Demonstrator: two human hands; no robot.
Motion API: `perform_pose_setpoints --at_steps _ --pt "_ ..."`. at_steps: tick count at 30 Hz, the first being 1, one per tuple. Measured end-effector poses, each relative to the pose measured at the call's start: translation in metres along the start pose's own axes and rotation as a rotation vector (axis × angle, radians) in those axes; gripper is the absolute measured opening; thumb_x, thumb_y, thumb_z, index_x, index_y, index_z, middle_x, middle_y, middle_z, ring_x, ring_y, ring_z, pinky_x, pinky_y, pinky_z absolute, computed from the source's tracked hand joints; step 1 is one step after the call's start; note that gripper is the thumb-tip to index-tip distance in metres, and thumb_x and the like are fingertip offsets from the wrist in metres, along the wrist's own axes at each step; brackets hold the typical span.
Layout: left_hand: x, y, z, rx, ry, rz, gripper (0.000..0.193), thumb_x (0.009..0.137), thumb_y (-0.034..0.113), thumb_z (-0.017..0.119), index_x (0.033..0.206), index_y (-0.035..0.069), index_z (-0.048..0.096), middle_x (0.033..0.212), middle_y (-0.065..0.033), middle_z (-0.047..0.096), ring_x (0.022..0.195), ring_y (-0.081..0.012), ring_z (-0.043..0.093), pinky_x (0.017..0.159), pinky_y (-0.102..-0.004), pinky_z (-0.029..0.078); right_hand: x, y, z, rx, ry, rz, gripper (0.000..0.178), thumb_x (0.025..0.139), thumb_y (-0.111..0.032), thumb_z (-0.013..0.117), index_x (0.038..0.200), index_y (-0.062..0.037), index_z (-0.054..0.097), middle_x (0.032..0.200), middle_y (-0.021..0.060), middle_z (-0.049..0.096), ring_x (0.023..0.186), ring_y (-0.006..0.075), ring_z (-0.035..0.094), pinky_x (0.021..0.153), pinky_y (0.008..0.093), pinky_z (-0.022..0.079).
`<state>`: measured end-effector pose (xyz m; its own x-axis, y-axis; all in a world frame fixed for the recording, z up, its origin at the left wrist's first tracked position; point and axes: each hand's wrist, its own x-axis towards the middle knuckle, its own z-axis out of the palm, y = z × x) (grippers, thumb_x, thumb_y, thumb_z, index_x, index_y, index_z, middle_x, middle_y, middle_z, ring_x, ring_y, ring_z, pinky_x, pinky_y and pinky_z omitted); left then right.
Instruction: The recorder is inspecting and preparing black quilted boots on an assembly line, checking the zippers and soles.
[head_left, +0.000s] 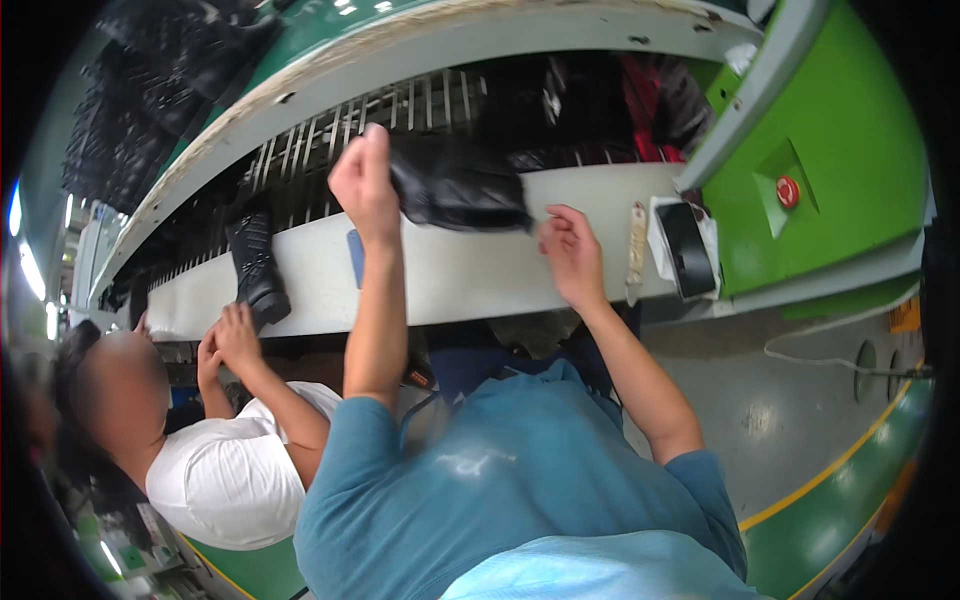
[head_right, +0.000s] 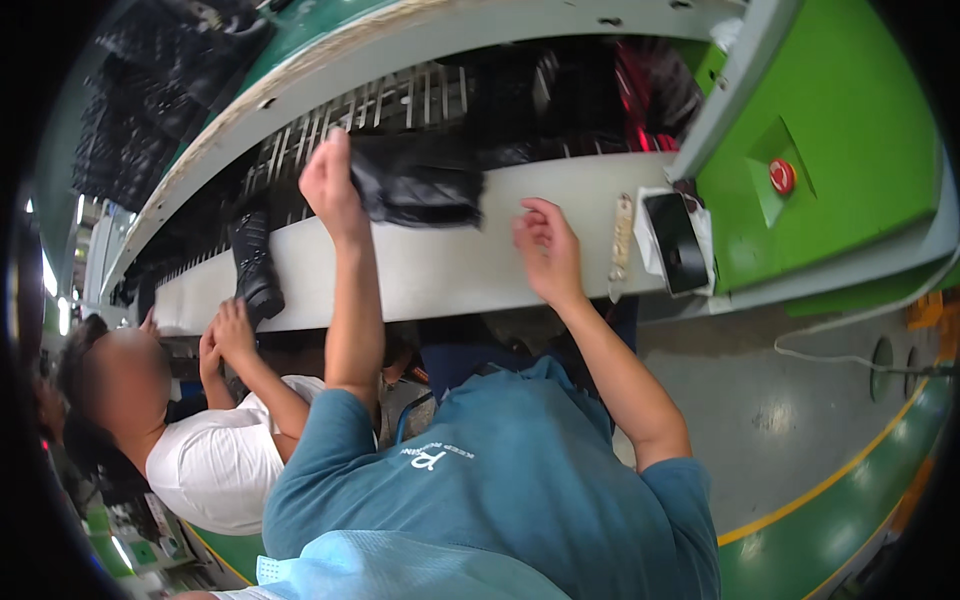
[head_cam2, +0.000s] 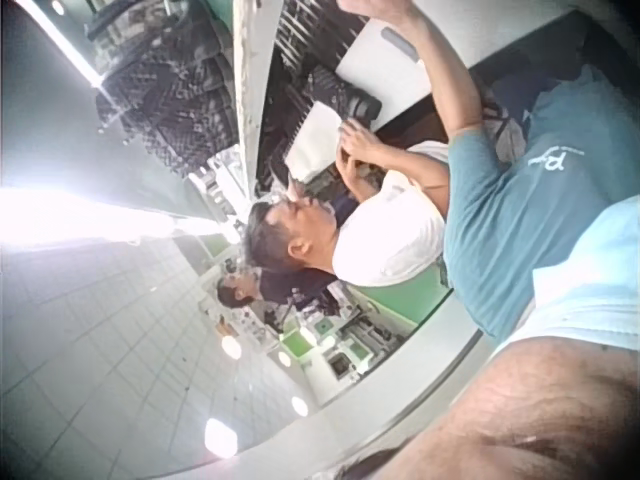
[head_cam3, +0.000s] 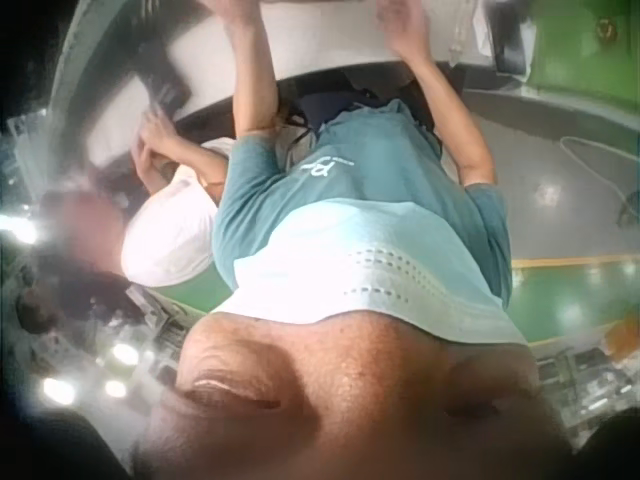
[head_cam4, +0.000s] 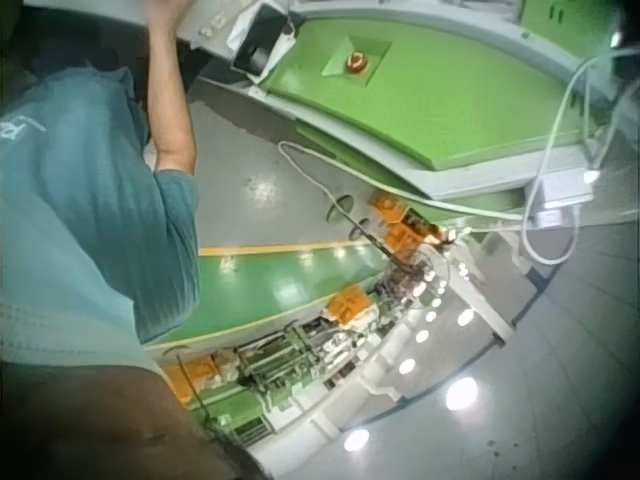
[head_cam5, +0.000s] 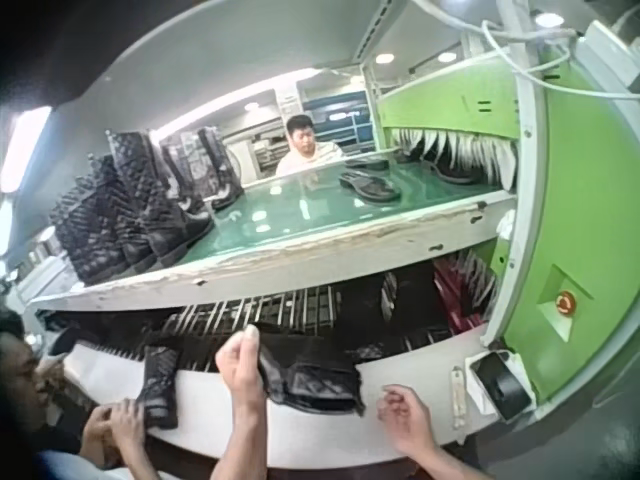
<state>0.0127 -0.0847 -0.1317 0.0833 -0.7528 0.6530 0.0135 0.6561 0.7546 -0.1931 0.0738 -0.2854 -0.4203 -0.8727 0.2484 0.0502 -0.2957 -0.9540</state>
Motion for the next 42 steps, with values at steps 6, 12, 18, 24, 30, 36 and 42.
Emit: perform_pose_setpoints --at_steps 6,12,18,24,30,36,42 --pt "0.005 0.103 0.006 -0.356 -0.129 -0.295 0.035 0.112 0.018 0.066 0.080 0.007 0.066 0.074 0.0092 0.055 0.066 -0.0004 0.044 0.060 -0.0227 0.031 0.032 -0.095 0.003 0.189 -0.137 -0.174 0.041 0.114 -0.036 0.063 0.137 -0.0023 0.058 0.110 0.0051 0.064 0.094 0.0113 0.062 0.083 0.0270 0.051" --pt "-0.021 0.086 0.043 -0.290 -0.362 -0.377 0.046 0.114 0.042 0.062 0.083 0.009 0.066 0.077 0.0060 0.059 0.075 -0.0051 0.052 0.067 -0.0282 0.040 0.025 -0.159 0.017 0.029 -0.308 -0.325 0.067 0.103 -0.065 0.070 0.128 -0.0040 0.056 0.107 0.0034 0.056 0.090 0.0109 0.053 0.081 0.0282 0.045" --pt "-0.034 0.104 0.070 -0.360 0.011 0.261 0.047 0.116 0.040 0.044 0.119 -0.002 0.065 0.115 -0.0150 0.065 0.108 -0.0212 0.061 0.095 -0.0356 0.050 0.011 -0.170 0.034 0.074 -0.357 -0.265 0.074 0.099 -0.069 0.074 0.126 -0.0025 0.054 0.101 0.0046 0.055 0.082 0.0119 0.052 0.071 0.0285 0.045" --pt "-0.007 0.110 0.069 -0.211 -0.264 0.463 0.046 0.114 0.023 0.047 0.074 0.002 0.056 0.089 -0.0129 0.057 0.092 -0.0284 0.057 0.091 -0.0491 0.056 0.014 -0.177 0.065 0.020 -0.197 -0.334 0.072 0.096 -0.067 0.079 0.116 -0.0028 0.052 0.089 0.0024 0.051 0.077 0.0117 0.046 0.065 0.0283 0.041" --pt "-0.005 0.114 0.059 -0.153 -0.306 0.553 0.043 0.109 0.018 0.062 0.068 0.004 0.060 0.077 -0.0062 0.057 0.089 -0.0274 0.056 0.086 -0.0456 0.056 0.022 -0.187 0.064 0.212 -0.282 -0.330 0.035 0.113 -0.038 0.068 0.105 -0.0066 0.054 0.087 -0.0029 0.050 0.075 0.0061 0.039 0.065 0.0245 0.033" --pt "-0.005 0.109 0.055 -0.221 -0.184 0.477 0.048 0.114 0.018 0.060 0.069 0.002 0.055 0.077 -0.0068 0.055 0.084 -0.0246 0.054 0.083 -0.0442 0.056 0.025 -0.189 0.062 0.415 -0.398 0.146 0.025 0.119 -0.028 0.059 0.099 -0.0123 0.056 0.084 -0.0088 0.048 0.071 0.0004 0.036 0.061 0.0221 0.029" --pt "-0.001 0.083 0.048 -0.492 -0.050 0.465 0.052 0.113 0.014 0.062 0.065 -0.001 0.051 0.072 -0.0083 0.051 0.075 -0.0245 0.054 0.071 -0.0399 0.053 -0.005 -0.084 0.023 0.292 -0.271 0.431 0.027 0.119 -0.031 0.058 0.096 -0.0164 0.055 0.076 -0.0112 0.044 0.065 -0.0002 0.035 0.058 0.0219 0.027"
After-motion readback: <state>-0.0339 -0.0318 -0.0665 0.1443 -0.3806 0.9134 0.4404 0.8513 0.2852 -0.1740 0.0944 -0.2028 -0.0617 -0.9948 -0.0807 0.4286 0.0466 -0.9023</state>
